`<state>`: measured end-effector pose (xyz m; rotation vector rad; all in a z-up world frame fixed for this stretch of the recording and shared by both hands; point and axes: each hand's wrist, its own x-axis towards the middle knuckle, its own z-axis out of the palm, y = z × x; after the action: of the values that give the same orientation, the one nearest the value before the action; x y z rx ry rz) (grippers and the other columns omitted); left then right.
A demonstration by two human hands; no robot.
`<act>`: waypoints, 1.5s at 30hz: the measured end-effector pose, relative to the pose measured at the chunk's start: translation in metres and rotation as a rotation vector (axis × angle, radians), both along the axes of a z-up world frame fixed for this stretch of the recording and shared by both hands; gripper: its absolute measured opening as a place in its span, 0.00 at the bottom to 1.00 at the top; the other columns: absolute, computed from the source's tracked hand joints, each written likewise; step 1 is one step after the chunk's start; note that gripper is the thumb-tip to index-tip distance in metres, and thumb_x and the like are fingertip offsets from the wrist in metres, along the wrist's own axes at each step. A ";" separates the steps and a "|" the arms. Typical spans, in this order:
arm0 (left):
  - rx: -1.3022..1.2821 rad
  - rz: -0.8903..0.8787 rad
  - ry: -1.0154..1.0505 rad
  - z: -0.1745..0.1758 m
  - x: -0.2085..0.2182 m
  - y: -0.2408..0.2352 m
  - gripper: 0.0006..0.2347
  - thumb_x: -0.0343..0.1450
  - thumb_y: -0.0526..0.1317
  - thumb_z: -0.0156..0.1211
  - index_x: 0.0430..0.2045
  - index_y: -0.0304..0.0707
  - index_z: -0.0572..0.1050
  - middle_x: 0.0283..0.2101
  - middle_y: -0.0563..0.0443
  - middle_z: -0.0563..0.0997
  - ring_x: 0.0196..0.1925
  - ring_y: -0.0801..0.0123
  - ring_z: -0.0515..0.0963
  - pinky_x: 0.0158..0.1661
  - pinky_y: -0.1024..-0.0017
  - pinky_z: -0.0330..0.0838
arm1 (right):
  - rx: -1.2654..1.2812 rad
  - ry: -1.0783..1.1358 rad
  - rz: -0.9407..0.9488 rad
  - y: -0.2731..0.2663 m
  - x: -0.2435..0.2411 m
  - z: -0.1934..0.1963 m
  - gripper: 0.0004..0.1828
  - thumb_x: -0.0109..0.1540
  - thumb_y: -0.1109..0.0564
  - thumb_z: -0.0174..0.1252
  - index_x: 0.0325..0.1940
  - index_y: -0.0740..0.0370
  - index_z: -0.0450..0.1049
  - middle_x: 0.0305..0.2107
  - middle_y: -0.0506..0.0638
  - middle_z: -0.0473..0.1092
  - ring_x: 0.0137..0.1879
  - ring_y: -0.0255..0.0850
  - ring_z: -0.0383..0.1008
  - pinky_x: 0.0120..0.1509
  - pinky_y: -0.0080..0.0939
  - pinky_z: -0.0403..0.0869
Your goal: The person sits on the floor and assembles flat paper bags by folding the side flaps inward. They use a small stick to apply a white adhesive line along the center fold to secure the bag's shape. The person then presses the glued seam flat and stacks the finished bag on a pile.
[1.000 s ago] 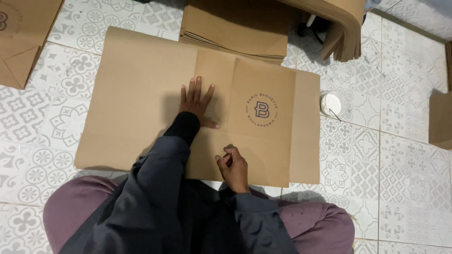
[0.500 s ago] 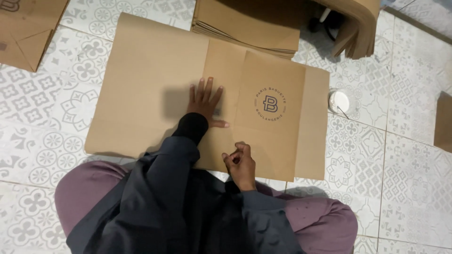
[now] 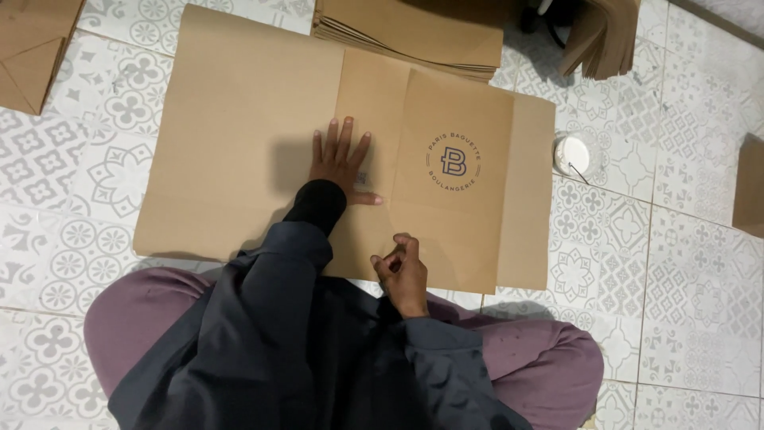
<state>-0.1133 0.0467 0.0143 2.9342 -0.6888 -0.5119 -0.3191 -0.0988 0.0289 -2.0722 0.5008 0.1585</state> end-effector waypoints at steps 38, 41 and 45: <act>-0.077 0.003 -0.048 -0.016 -0.005 0.000 0.54 0.58 0.82 0.45 0.76 0.61 0.32 0.78 0.41 0.24 0.79 0.44 0.24 0.73 0.40 0.23 | -0.645 -0.641 0.408 0.002 -0.056 -0.029 0.18 0.63 0.62 0.61 0.58 0.59 0.78 0.53 0.63 0.71 0.61 0.62 0.70 0.67 0.57 0.71; -0.068 -0.010 -0.068 -0.025 -0.005 -0.002 0.52 0.60 0.82 0.43 0.77 0.60 0.38 0.78 0.40 0.26 0.79 0.43 0.26 0.74 0.44 0.24 | -0.650 -0.645 0.408 0.003 -0.056 -0.028 0.17 0.64 0.62 0.60 0.57 0.59 0.78 0.52 0.64 0.71 0.61 0.62 0.71 0.67 0.57 0.72; -0.079 0.006 -0.093 -0.040 -0.009 -0.005 0.49 0.63 0.79 0.42 0.77 0.58 0.40 0.79 0.39 0.30 0.79 0.40 0.30 0.75 0.47 0.27 | -0.662 -0.638 0.425 0.002 -0.057 -0.031 0.17 0.65 0.62 0.58 0.59 0.59 0.77 0.53 0.64 0.70 0.62 0.62 0.69 0.68 0.57 0.71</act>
<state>-0.1220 0.0415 -0.0254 2.9000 -0.6933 -0.3418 -0.3759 -0.0964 -0.0021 -2.6748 -0.3345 -0.4753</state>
